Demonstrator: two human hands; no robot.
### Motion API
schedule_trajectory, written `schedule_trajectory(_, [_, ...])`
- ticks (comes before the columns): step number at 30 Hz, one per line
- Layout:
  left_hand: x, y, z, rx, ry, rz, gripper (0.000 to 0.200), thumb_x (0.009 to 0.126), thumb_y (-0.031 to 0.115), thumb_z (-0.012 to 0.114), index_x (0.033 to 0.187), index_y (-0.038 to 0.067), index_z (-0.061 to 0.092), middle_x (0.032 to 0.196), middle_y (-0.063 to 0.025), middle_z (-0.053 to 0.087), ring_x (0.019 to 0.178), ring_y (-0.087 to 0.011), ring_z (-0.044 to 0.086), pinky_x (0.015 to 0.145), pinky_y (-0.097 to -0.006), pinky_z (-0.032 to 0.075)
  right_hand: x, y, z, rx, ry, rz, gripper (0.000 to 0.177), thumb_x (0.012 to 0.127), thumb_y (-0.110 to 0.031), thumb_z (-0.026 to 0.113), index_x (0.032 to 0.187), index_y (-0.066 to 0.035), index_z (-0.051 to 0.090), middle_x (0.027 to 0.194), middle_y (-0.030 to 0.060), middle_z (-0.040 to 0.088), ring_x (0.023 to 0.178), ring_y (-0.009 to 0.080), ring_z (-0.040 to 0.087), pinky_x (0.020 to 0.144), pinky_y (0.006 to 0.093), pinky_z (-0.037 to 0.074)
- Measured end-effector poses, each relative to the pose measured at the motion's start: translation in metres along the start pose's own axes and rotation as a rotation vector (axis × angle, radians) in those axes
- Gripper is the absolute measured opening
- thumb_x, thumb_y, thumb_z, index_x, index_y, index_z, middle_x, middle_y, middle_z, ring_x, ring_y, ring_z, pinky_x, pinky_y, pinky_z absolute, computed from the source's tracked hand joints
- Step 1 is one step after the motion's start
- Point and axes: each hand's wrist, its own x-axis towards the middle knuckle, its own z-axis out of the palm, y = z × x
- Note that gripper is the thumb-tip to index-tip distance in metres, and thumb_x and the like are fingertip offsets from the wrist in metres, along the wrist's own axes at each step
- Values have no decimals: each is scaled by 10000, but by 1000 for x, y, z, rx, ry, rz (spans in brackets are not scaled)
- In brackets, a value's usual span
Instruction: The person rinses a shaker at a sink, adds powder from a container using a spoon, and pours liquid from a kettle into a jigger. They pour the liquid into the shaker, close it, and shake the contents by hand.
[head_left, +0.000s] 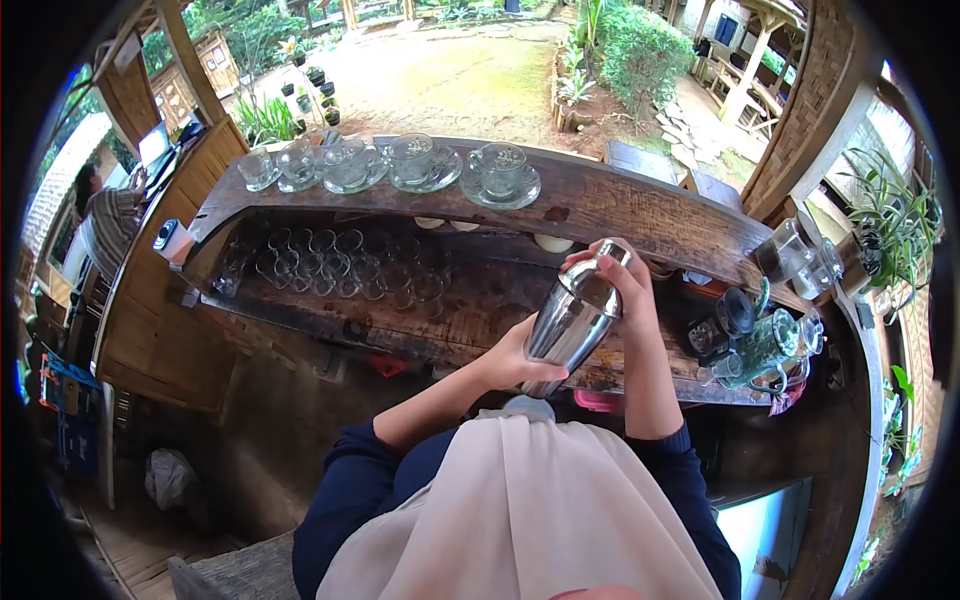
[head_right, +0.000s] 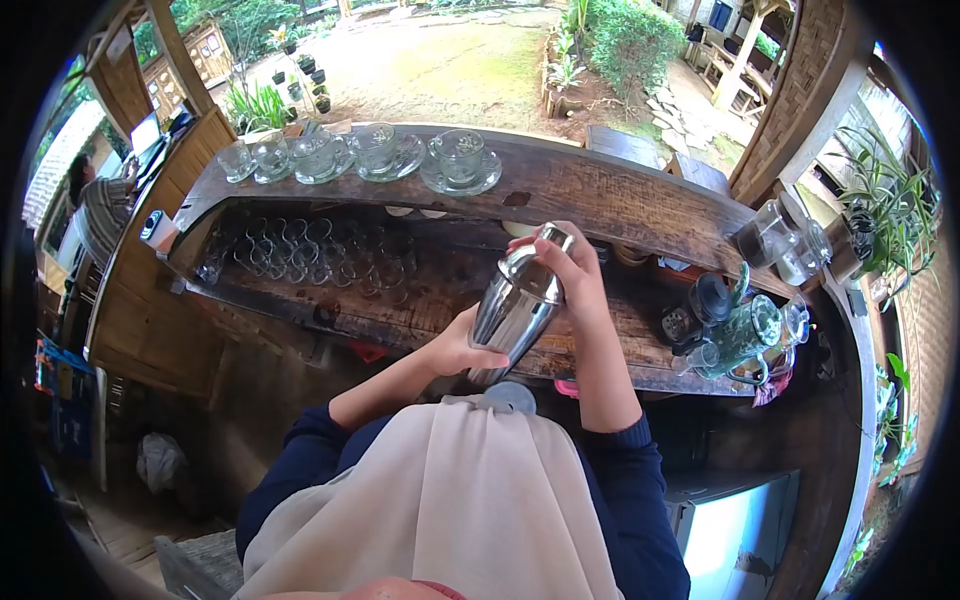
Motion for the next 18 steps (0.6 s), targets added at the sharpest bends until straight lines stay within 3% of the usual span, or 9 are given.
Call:
schedule_trajectory(2, [0,1,6,9,13,16,758,688,198,779,1318,25,394,1191,-76,529,1100,-162,492,966,-318,372,-2,-17,6,-229,116,34,282,851,-171,639,1065,-28,523,956,166,653,885,206,639,773,324,519])
schedule_trajectory(6, [-2,6,13,149,155,87,798,645,186,818,1299,19,391,1174,-90,541,1091,-160,507,966,-314,379,0,-32,19,-354,84,54,235,839,-118,656,1029,-42,540,939,134,666,845,147,634,729,274,510])
schedule_trajectory(8, [-3,7,11,248,216,129,797,624,202,834,1271,16,408,1152,-98,555,1073,-160,521,960,-311,387,2,-30,25,-271,111,117,203,813,-77,691,963,-35,561,856,34,636,801,94,610,662,221,477])
schedule_trajectory(10, [-2,7,5,224,231,205,798,601,173,841,1258,18,416,1118,-94,569,1039,-150,532,939,-297,399,-2,-24,41,-169,159,-1,187,809,-78,696,938,-39,566,859,22,620,812,90,605,647,213,467])
schedule_trajectory(18, [-10,3,11,106,328,192,801,591,187,841,1251,22,420,1108,-89,559,1032,-155,528,934,-312,404,-1,-11,45,-102,101,-54,183,831,-49,660,968,-25,540,889,55,589,864,155,630,645,219,466])
